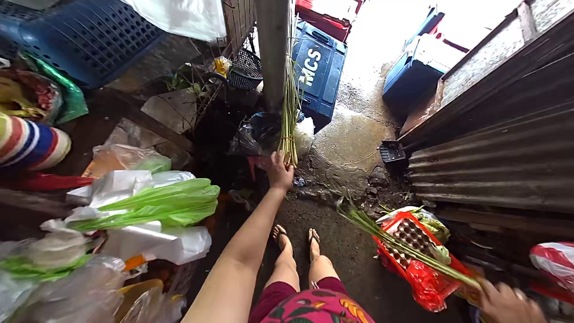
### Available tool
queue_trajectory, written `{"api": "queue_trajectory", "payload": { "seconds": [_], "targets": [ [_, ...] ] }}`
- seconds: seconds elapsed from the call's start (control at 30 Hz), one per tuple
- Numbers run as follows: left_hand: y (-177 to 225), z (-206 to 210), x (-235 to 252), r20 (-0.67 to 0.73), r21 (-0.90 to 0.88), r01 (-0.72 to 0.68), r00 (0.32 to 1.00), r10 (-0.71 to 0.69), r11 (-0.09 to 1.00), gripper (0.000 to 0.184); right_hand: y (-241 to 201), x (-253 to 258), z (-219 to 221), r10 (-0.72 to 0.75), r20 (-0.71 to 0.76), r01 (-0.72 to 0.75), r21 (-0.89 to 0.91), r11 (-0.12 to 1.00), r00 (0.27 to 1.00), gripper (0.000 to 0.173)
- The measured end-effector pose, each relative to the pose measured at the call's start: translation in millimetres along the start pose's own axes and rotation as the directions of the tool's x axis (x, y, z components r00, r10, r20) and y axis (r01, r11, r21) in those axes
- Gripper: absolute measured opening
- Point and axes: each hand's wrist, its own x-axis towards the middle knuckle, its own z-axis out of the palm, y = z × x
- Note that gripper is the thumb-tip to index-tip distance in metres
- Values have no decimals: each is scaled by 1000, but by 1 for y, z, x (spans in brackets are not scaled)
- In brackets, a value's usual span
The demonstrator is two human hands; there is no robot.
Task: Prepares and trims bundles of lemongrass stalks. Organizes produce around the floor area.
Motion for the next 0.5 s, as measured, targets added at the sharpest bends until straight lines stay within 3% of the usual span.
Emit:
{"api": "queue_trajectory", "payload": {
  "seconds": [0.07, 0.13, 0.2, 0.23, 0.37, 0.5],
  "targets": [
    [31, 3, -42, 81, -36, -337, 937, 339, 941, 74, -48, 29, -45, -236, -182, 240, -1, 971, 955, 33],
    [85, 0, -95, 254, -175, -557, 771, 584, 812, 70, -96, 46, -95, -423, -331, 427, -62, 902, 844, 25],
    [140, -9, -144, 426, -305, -610, 600, 677, 732, 72, -131, 50, -144, -547, -379, 551, -110, 827, 746, 25],
    [161, -13, -162, 443, -360, -595, 569, 693, 719, 68, -143, 51, -164, -598, -397, 600, -135, 789, 697, 25],
    [210, -40, -189, 317, -410, -520, 689, 652, 749, 38, -159, 55, -211, -731, -355, 737, -148, 659, 583, 24],
    [234, -76, -200, 391, -302, -551, 673, 628, 778, 36, -158, 55, -234, -835, -109, 835, -56, 547, 540, 33]
  ]
}}
